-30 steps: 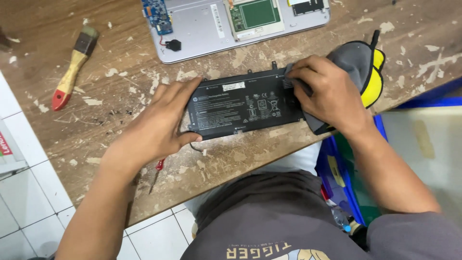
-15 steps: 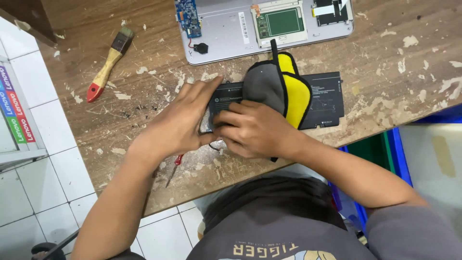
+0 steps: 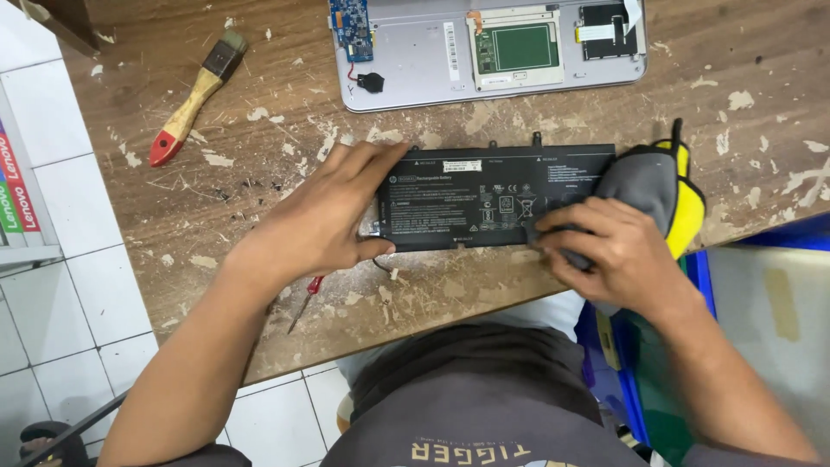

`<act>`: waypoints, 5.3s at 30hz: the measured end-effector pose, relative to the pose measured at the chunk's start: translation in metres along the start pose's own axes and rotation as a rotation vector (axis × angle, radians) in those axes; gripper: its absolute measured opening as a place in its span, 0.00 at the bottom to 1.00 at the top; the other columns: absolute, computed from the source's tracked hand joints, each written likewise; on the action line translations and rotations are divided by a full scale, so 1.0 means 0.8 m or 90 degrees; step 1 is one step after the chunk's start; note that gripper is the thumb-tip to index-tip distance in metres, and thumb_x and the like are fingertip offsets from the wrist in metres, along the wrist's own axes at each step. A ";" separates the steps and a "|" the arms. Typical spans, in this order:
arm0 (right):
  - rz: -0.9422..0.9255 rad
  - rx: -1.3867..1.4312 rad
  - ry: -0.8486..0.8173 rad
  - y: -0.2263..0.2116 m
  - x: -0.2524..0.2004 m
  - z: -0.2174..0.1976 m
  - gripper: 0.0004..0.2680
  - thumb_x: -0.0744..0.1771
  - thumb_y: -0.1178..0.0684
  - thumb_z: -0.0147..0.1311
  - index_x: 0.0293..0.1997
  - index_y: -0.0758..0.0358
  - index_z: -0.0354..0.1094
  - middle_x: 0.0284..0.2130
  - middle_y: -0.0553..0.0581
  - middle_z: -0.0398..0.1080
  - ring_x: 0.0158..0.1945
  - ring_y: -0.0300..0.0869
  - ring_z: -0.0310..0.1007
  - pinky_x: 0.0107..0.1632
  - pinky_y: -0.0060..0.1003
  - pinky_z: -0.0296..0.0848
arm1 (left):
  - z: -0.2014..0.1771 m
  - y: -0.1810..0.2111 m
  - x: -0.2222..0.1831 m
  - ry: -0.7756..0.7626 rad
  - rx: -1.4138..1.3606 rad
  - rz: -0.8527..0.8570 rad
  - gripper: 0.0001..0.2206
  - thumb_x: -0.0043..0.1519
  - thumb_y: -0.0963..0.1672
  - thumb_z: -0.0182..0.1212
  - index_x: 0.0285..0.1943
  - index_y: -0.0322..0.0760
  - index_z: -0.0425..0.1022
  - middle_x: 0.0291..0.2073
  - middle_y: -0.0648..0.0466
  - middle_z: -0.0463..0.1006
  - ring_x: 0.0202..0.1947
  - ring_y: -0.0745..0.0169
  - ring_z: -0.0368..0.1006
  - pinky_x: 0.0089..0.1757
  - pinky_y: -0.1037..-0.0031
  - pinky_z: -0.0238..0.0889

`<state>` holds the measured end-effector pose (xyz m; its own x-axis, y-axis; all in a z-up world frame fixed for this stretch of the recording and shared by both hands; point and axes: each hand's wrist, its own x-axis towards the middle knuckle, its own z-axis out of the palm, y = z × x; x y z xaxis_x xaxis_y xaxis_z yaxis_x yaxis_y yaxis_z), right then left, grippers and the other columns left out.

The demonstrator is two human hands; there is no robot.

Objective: Cleaning a laptop battery and the internal chassis of a laptop using a cloth and a brush before installation.

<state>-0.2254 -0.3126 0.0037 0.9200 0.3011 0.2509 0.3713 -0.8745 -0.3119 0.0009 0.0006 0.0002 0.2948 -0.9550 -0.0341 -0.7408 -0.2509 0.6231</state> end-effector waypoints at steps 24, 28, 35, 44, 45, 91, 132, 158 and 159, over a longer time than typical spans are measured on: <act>0.077 0.075 0.041 0.029 0.075 0.014 0.07 0.68 0.65 0.67 0.50 0.75 0.79 0.47 0.66 0.78 0.47 0.52 0.81 0.51 0.41 0.86 | -0.002 0.011 0.001 -0.029 -0.017 -0.034 0.57 0.51 0.46 0.85 0.86 0.28 0.46 0.76 0.31 0.61 0.75 0.26 0.57 0.74 0.42 0.42; 0.064 0.066 -0.020 -0.008 0.130 0.050 0.07 0.71 0.58 0.61 0.52 0.68 0.81 0.50 0.57 0.76 0.45 0.48 0.81 0.36 0.44 0.86 | -0.002 0.006 0.002 -0.030 -0.021 -0.048 0.60 0.49 0.46 0.87 0.86 0.27 0.45 0.73 0.33 0.64 0.72 0.32 0.60 0.70 0.43 0.53; -0.110 0.077 -0.022 -0.059 0.172 0.093 0.04 0.70 0.58 0.58 0.46 0.69 0.77 0.42 0.61 0.73 0.45 0.56 0.76 0.39 0.51 0.78 | -0.005 0.009 0.003 -0.043 -0.013 -0.070 0.59 0.50 0.47 0.87 0.86 0.29 0.44 0.76 0.32 0.61 0.76 0.31 0.56 0.69 0.46 0.53; -0.207 0.092 -0.015 -0.059 0.162 0.096 0.02 0.70 0.58 0.60 0.42 0.60 0.79 0.44 0.50 0.79 0.44 0.49 0.73 0.46 0.46 0.75 | -0.007 0.006 0.000 -0.053 -0.016 -0.038 0.62 0.44 0.45 0.90 0.85 0.28 0.45 0.78 0.31 0.59 0.78 0.30 0.54 0.73 0.49 0.46; -0.175 0.061 0.036 -0.063 0.162 0.101 0.03 0.71 0.57 0.61 0.44 0.61 0.80 0.44 0.53 0.78 0.46 0.50 0.74 0.45 0.46 0.76 | -0.009 0.007 0.000 -0.067 -0.025 -0.043 0.63 0.45 0.46 0.90 0.86 0.29 0.43 0.78 0.32 0.59 0.78 0.31 0.53 0.73 0.50 0.44; 0.271 -0.039 0.033 0.030 -0.036 -0.024 0.03 0.68 0.62 0.65 0.44 0.64 0.81 0.47 0.55 0.80 0.48 0.47 0.83 0.49 0.46 0.82 | -0.003 0.018 0.008 -0.117 0.038 -0.152 0.58 0.50 0.51 0.84 0.87 0.36 0.47 0.77 0.41 0.59 0.76 0.40 0.53 0.72 0.50 0.47; 0.096 0.020 0.106 -0.046 0.130 0.086 0.01 0.71 0.58 0.60 0.45 0.62 0.75 0.39 0.55 0.70 0.36 0.47 0.75 0.37 0.44 0.75 | -0.002 0.023 0.009 -0.090 -0.002 -0.169 0.74 0.45 0.46 0.91 0.88 0.40 0.20 0.77 0.34 0.59 0.72 0.35 0.59 0.71 0.44 0.51; 0.008 -0.092 0.044 -0.065 0.168 0.097 0.05 0.71 0.56 0.53 0.40 0.66 0.68 0.36 0.61 0.64 0.31 0.54 0.72 0.36 0.48 0.74 | -0.008 0.033 0.010 -0.110 -0.035 -0.198 0.70 0.51 0.46 0.89 0.88 0.45 0.20 0.82 0.31 0.48 0.81 0.27 0.42 0.74 0.44 0.35; -0.053 -0.065 0.046 -0.072 0.177 0.098 0.04 0.69 0.57 0.55 0.37 0.66 0.69 0.34 0.61 0.65 0.31 0.53 0.71 0.36 0.47 0.74 | -0.010 0.035 0.012 -0.123 -0.042 -0.218 0.69 0.52 0.44 0.87 0.88 0.46 0.20 0.83 0.31 0.45 0.82 0.29 0.38 0.75 0.47 0.34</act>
<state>-0.1069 -0.1897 -0.0149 0.8733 0.3498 0.3391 0.4284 -0.8828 -0.1927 -0.0125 -0.0146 0.0235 0.3944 -0.8318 -0.3907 -0.5769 -0.5550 0.5993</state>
